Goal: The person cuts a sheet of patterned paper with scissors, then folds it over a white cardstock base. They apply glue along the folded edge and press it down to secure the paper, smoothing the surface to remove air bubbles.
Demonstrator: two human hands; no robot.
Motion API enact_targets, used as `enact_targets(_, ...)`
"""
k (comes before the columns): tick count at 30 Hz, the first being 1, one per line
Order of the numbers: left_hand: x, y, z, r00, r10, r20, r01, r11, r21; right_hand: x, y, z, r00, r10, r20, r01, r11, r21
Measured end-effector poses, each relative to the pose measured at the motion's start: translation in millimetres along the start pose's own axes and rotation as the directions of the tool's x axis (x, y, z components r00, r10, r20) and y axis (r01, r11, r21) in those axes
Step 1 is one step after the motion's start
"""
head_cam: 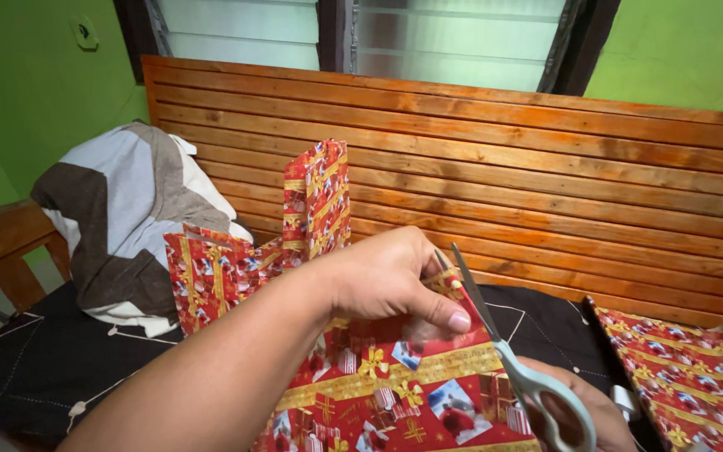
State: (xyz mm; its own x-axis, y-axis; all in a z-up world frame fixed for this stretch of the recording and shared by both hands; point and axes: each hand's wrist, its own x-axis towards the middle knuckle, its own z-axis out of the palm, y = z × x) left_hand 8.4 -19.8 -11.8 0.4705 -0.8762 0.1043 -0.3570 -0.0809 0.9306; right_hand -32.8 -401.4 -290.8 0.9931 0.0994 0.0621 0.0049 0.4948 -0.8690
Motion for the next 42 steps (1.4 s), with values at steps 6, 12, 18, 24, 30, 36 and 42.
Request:
enact_targets(6,1.9,4.7,2.1,0.999,-0.002,-0.042,0.003,1.000,0.027,-1.6,-13.6,35.4,0.994,0.099,0.048,-0.099,0.995,0.009)
enact_targets(12,9.2,1.5,4.2,0.997,-0.031,-0.071,0.036,0.997,0.062,-6.1,-19.0,46.6,0.980,0.163,0.115,-0.156,0.985,-0.069)
enact_targets(18,25.6,-2.7,7.6,1.000,-0.011,-0.024,0.012,0.999,0.037,-20.7,-24.1,34.6,0.992,0.100,-0.079,-0.107,0.990,-0.096)
enact_targets(24,35.6,-5.0,11.0,1.000,-0.006,0.013,0.005,0.999,0.047,-35.5,-33.0,24.8,0.994,0.009,0.108,-0.017,0.997,0.073)
enact_targets(30,42.6,-15.4,18.7,0.995,0.019,0.101,-0.024,0.998,0.049,-43.2,-7.1,21.1,0.885,-0.360,-0.295,0.303,0.927,-0.222)
enact_targets(36,43.0,-19.0,15.3,0.992,0.047,0.113,-0.046,0.999,-0.012,-40.3,-10.8,30.2,0.910,-0.402,-0.098,0.337,0.858,-0.388)
enact_targets(42,40.8,-17.9,12.4,1.000,-0.023,0.000,0.022,0.967,0.252,-23.3,-36.7,71.9,0.925,0.139,-0.355,-0.146,0.989,0.005)
